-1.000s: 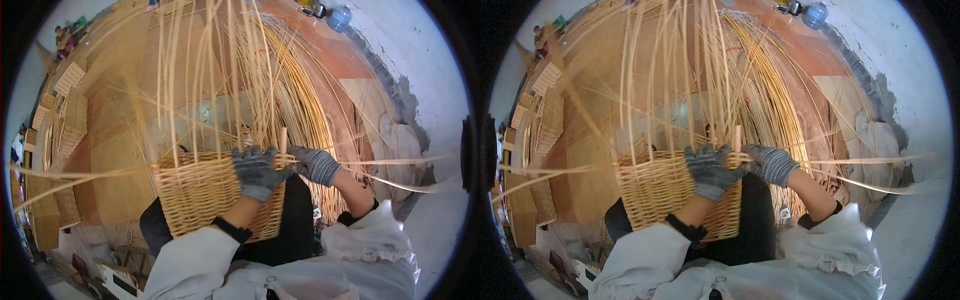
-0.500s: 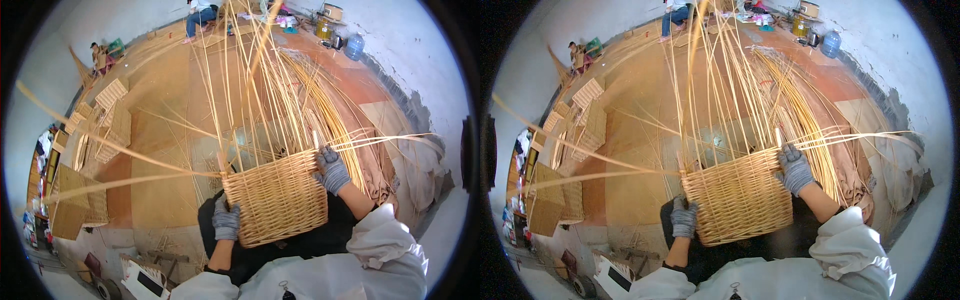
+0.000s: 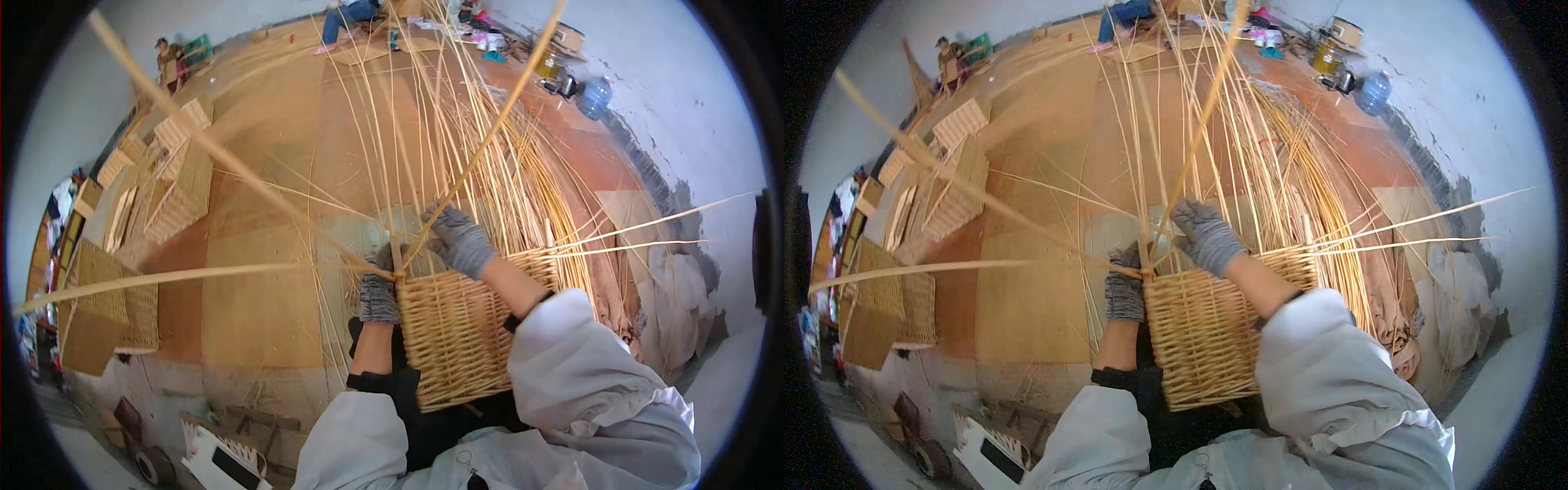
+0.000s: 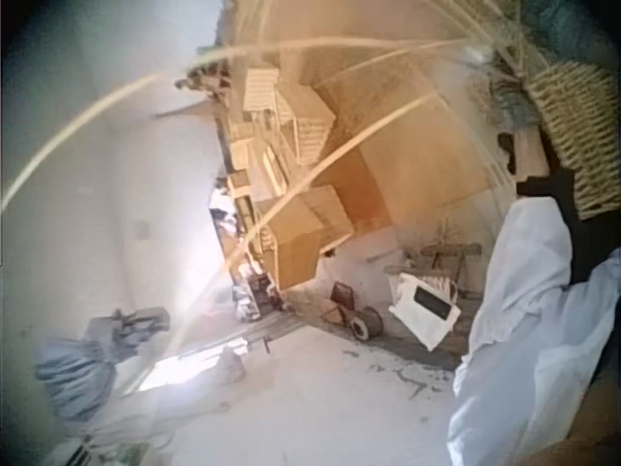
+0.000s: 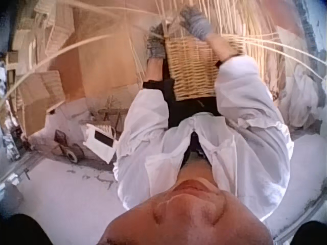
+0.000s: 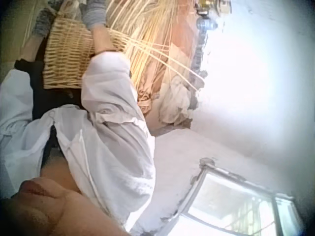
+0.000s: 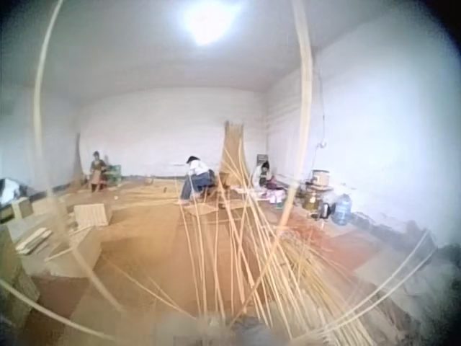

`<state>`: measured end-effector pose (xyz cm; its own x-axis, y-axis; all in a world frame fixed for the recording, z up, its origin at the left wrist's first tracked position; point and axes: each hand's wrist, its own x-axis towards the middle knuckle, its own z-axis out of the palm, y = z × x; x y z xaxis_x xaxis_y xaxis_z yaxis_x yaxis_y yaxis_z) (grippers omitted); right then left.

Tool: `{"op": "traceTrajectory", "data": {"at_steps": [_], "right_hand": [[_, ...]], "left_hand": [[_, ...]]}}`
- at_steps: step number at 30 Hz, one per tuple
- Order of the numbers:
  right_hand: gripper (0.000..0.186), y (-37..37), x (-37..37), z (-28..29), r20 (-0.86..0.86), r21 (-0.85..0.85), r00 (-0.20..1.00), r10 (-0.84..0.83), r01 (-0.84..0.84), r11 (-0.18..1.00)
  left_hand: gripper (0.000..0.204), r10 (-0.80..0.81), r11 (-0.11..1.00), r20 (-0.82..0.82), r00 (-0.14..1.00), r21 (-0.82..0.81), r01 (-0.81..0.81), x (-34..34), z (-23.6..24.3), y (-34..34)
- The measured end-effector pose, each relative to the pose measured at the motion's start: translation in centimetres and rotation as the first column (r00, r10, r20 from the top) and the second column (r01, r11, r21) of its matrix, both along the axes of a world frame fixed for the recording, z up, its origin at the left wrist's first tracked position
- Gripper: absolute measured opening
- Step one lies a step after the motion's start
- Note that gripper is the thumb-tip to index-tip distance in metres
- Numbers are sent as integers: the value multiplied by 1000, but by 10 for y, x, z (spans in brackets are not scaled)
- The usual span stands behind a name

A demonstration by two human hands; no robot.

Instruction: The recorder is weaving a rectangular wicker basket using long thin strips of wood or vine, including measuring the basket with a tape measure.

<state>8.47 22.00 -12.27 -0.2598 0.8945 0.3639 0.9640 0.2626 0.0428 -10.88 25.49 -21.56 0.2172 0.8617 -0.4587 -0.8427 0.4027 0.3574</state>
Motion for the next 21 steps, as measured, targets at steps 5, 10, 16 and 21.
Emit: {"op": "traceTrajectory", "data": {"at_steps": [5, 10, 16, 21], "right_hand": [[25, -50, -68, 87, -236, -255, 966, -106, 44, 966], [29, -30, -112, 81, -27, -158, 1000, 4, -8, 987], [29, -78, -151, 118, 23, -384, 993, 116, -98, 918], [30, -99, -143, 122, -229, -54, 941, 248, -267, 962]], "left_hand": [[44, 111, 913, -517, 849, 391, 118, -8, 13, -68], [50, 174, 813, -850, 497, 409, 415, 10, 41, -90], [29, 436, 769, -476, 764, 638, -41, -2, -3, -89], [20, 28, 881, -674, 738, 366, 301, -53, 14, -56]]}}
